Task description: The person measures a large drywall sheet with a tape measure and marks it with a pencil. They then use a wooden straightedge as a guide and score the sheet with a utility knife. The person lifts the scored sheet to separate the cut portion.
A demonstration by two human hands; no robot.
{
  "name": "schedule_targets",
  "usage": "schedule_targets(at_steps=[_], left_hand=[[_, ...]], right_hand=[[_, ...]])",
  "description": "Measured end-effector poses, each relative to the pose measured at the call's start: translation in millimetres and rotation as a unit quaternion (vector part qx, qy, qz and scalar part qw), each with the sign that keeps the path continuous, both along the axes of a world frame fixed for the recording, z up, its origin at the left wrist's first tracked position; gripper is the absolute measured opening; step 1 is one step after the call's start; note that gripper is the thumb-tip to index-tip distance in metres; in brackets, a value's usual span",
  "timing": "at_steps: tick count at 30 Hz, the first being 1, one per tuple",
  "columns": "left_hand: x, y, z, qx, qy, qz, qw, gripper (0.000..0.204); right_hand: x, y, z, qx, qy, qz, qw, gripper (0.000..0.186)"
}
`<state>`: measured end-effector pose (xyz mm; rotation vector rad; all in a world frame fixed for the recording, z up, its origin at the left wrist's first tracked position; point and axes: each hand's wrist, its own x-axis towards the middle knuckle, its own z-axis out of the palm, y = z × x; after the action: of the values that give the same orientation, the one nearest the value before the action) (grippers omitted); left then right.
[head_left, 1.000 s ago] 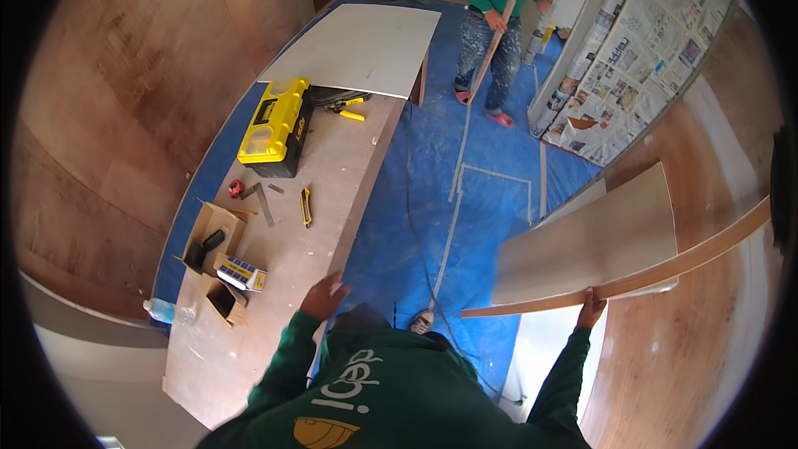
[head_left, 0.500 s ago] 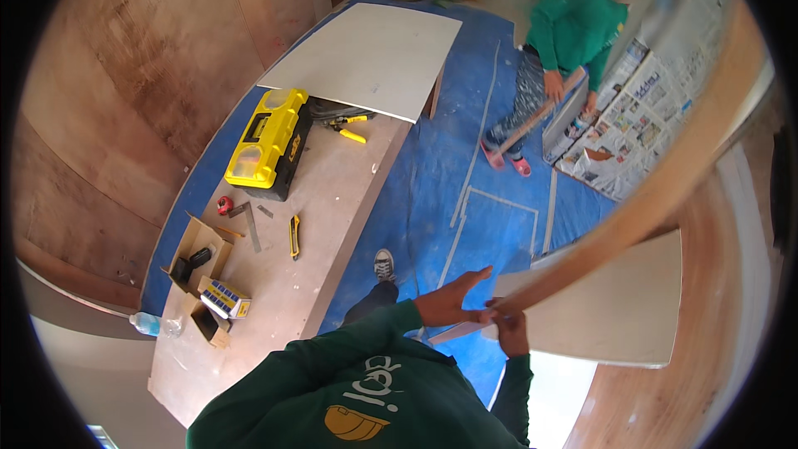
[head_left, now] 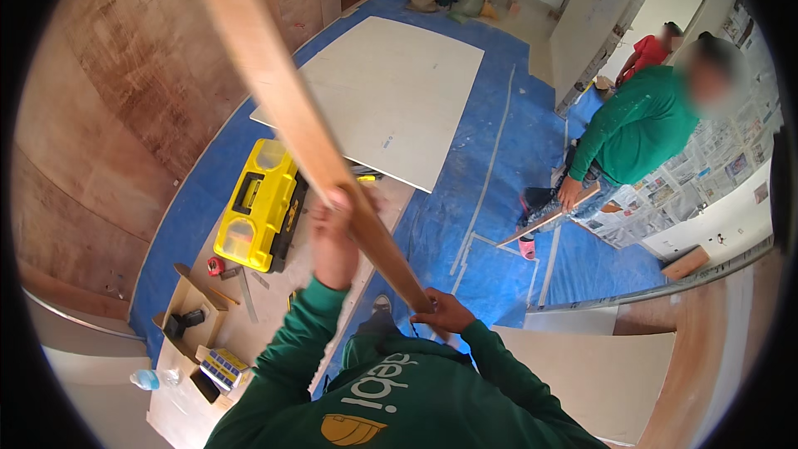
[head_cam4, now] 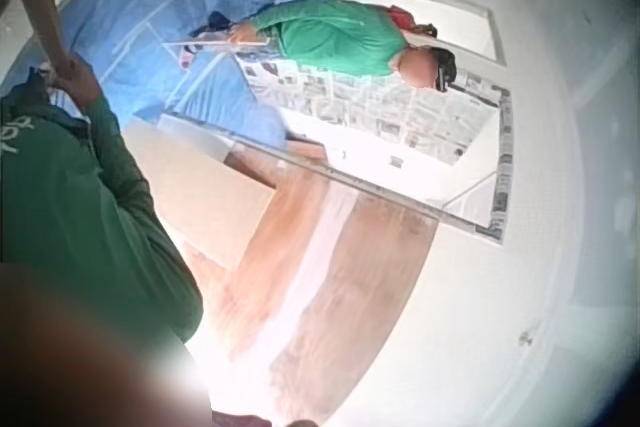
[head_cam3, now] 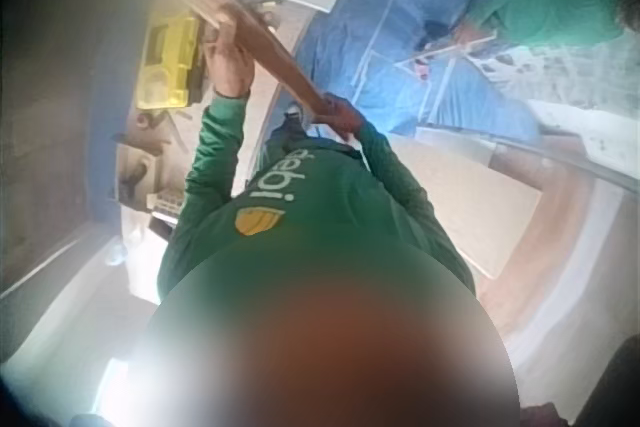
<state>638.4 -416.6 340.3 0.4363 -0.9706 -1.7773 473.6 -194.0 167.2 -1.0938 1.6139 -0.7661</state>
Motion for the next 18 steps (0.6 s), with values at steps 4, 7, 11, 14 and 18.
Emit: schedule_targets(at_steps=[4,7,11,14,18], left_hand=[[28.0,-92.1,46.2,-0.018,0.043,0.098,0.994,0.049],[51.5,-148.9,65.7,-0.006,0.046,0.136,0.990,0.051],[70.0,-217.3,66.3,-0.033,0.018,0.185,0.982,0.049],[66.8,-270.8,53.7,0.014,-0.005,0.157,0.987,0.046],[11.3,-289.0,-30.6,-0.051,-0.075,0.138,0.986,0.038]], right_hand=[[-44.2,-16.1,-51.2,0.057,0.115,-0.089,0.988,0.069],[-90.5,-20.1,-79.3,-0.066,0.241,-0.079,0.965,0.070],[-159.4,-10.1,-106.2,-0.115,0.353,-0.018,0.928,0.065],[-216.2,-3.9,-116.8,0.065,0.317,0.003,0.946,0.061],[-284.1,-9.2,-118.0,0.038,0.233,-0.002,0.972,0.052]])
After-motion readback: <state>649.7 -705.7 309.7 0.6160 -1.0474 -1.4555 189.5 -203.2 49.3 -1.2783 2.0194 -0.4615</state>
